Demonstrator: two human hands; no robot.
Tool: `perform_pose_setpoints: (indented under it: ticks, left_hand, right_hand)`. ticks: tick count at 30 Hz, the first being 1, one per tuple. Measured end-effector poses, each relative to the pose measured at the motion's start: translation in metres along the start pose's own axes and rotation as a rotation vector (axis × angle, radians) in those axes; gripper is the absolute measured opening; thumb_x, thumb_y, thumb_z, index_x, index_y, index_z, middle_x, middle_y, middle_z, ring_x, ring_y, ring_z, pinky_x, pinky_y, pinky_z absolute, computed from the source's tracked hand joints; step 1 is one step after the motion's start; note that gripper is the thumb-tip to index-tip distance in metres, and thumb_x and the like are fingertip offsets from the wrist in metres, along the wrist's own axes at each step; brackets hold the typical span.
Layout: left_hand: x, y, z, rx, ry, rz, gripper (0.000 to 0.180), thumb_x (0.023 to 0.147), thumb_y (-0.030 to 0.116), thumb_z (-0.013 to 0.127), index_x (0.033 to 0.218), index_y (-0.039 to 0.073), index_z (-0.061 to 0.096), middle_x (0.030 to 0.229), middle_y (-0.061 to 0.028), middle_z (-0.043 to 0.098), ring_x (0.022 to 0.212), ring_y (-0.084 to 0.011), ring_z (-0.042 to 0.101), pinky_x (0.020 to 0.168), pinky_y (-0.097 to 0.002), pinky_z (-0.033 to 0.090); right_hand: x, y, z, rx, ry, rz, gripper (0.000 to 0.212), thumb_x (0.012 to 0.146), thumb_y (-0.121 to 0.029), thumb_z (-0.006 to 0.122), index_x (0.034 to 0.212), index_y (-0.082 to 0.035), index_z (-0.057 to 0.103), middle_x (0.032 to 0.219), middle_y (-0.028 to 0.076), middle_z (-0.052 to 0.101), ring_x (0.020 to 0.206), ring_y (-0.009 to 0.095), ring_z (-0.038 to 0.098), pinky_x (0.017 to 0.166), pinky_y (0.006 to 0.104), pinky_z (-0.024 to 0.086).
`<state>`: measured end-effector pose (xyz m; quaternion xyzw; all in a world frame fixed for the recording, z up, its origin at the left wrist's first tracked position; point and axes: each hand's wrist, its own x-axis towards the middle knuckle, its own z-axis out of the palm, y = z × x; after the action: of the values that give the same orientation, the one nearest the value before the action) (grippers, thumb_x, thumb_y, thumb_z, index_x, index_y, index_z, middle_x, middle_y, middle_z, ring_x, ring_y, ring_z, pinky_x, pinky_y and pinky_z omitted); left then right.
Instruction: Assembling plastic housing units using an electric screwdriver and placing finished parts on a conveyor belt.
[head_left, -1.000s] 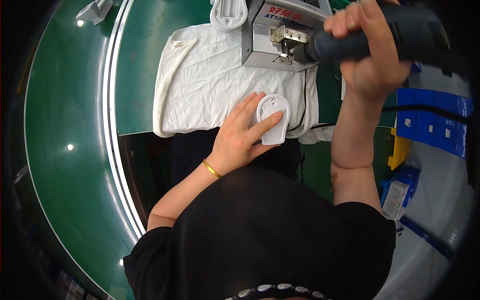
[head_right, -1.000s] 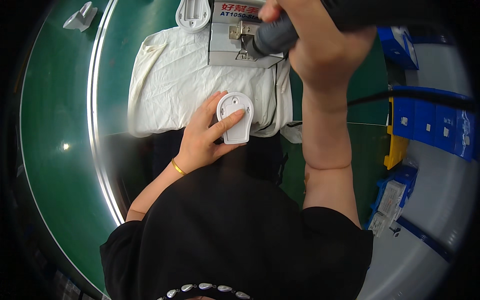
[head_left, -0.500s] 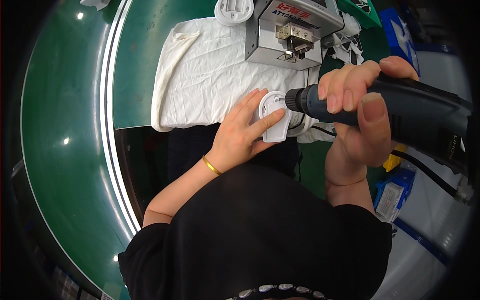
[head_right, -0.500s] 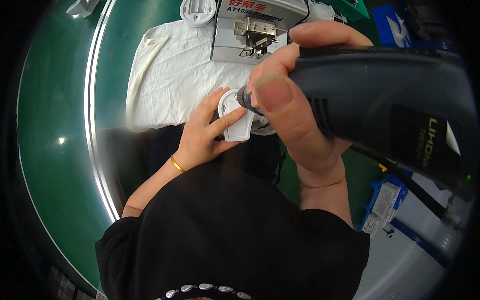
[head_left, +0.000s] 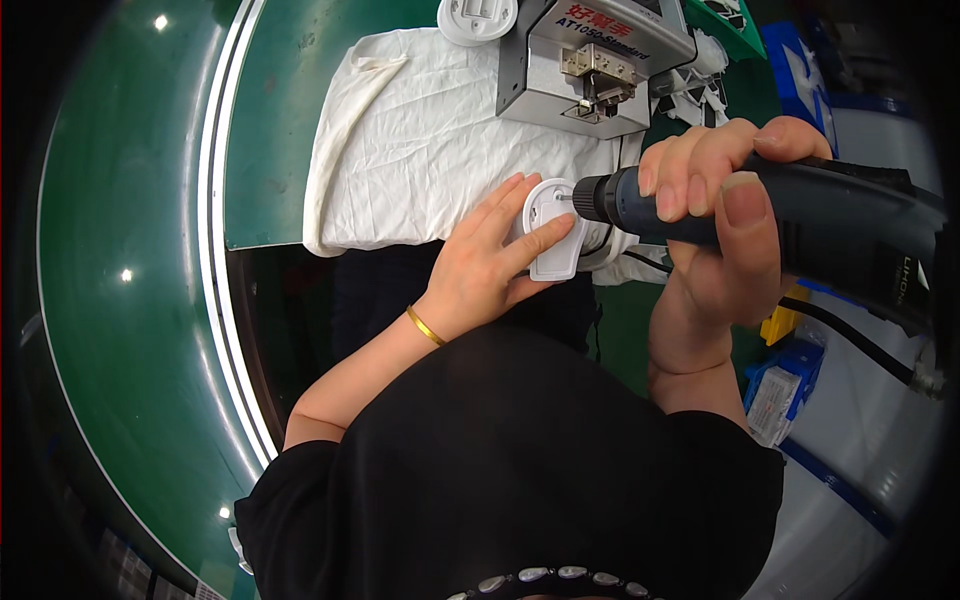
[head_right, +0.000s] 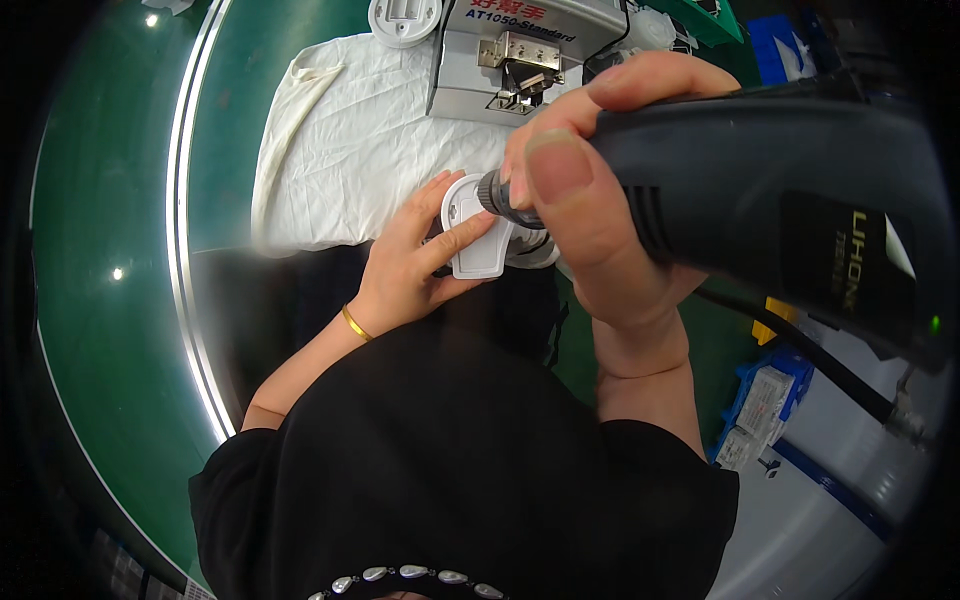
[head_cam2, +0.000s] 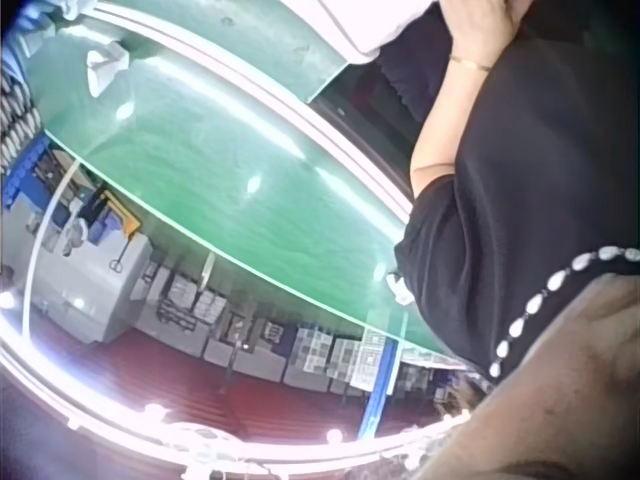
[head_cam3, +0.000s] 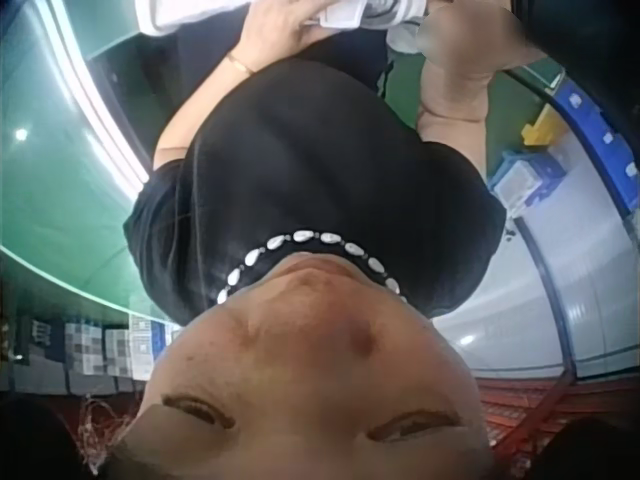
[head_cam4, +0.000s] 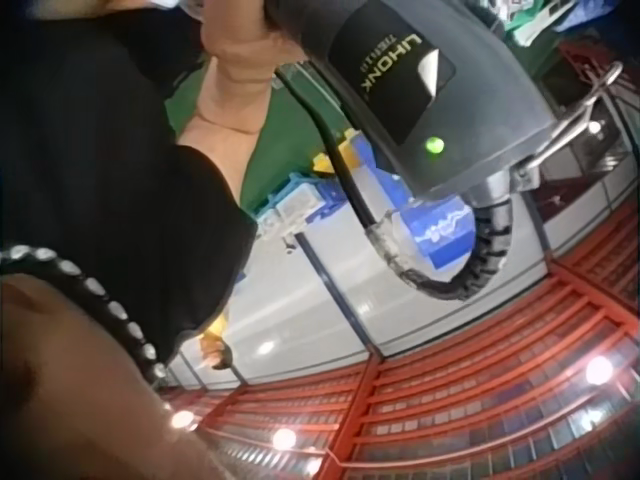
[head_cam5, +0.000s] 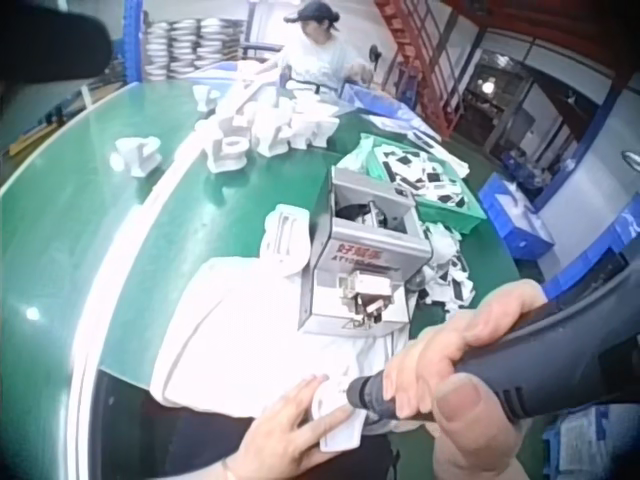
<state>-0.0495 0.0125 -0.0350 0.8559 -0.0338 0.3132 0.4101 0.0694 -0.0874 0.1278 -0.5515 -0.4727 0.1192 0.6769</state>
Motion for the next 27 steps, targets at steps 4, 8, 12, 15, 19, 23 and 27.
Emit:
perform_pose_setpoints:
  ticks: [4,8,12,15,19,23,27]
  left_hand:
    - [0.001,0.003,0.0,-0.023,0.001,-0.012,0.065,0.064,0.02,0.082,0.126,0.019,0.063,0.137,-0.0196,0.048,0.124,-0.0408,0.051,0.099,-0.045,0.047]
    - [0.002,0.005,0.001,-0.022,-0.001,-0.032,0.065,0.064,0.02,0.082,0.125,0.018,0.063,0.137,-0.0195,0.048,0.124,-0.0407,0.051,0.099,-0.0449,0.047]
    - [0.003,0.007,0.002,-0.025,-0.006,-0.033,0.064,0.064,0.021,0.082,0.125,0.018,0.063,0.138,-0.0196,0.047,0.124,-0.0405,0.051,0.099,-0.0448,0.047]
    - [0.002,0.009,0.001,0.009,-0.003,-0.041,0.063,0.064,0.021,0.082,0.124,0.018,0.063,0.138,-0.0199,0.047,0.123,-0.0407,0.051,0.099,-0.0449,0.047]
    - [0.004,0.012,0.002,0.036,-0.021,-0.041,0.062,0.065,0.024,0.082,0.124,0.019,0.064,0.137,-0.021,0.048,0.126,-0.04,0.049,0.099,-0.0455,0.046]
    - [0.012,0.028,-0.007,0.22,0.024,-0.029,0.055,0.07,0.022,0.076,0.123,0.02,0.065,0.139,-0.0166,0.049,0.131,-0.0379,0.044,0.102,-0.0457,0.044]
    - [0.019,0.032,-0.015,0.233,-0.189,0.188,0.042,0.073,0.013,0.065,0.114,0.02,0.069,0.141,-0.0088,0.05,0.135,-0.0337,0.041,0.109,-0.0462,0.038]
  right_hand:
    - [0.003,0.004,-0.004,-0.022,-0.009,-0.005,0.042,0.091,-0.016,0.056,0.129,-0.008,0.04,0.08,0.008,0.053,0.069,0.017,0.053,0.072,0.0383,0.045]
    - [0.005,0.004,-0.005,-0.023,-0.016,-0.003,0.042,0.091,-0.017,0.056,0.129,-0.008,0.041,0.08,0.007,0.054,0.069,0.017,0.054,0.072,0.0382,0.045]
    - [0.002,0.002,-0.004,-0.016,-0.008,0.02,0.042,0.091,-0.017,0.056,0.129,-0.008,0.041,0.08,0.007,0.054,0.069,0.017,0.054,0.072,0.0382,0.045]
    - [0.001,0.006,-0.002,0.013,0.033,0.037,0.043,0.09,-0.016,0.057,0.129,-0.008,0.041,0.079,0.007,0.053,0.069,0.017,0.054,0.071,0.0379,0.046]
    - [0.007,0.005,-0.016,-0.073,-0.029,0.015,0.045,0.09,-0.016,0.059,0.129,-0.005,0.04,0.078,0.007,0.053,0.066,0.017,0.054,0.07,0.0376,0.047]
    - [0.008,0.008,-0.059,0.166,0.118,-0.04,0.044,0.094,-0.022,0.058,0.13,-0.004,0.04,0.082,0.008,0.055,0.069,0.018,0.055,0.072,0.0401,0.046]
    - [-0.007,-0.001,-0.164,0.1,0.61,0.164,0.036,0.089,-0.018,0.068,0.117,-0.004,0.05,0.08,0.009,0.058,0.065,0.019,0.059,0.065,0.0368,0.049]
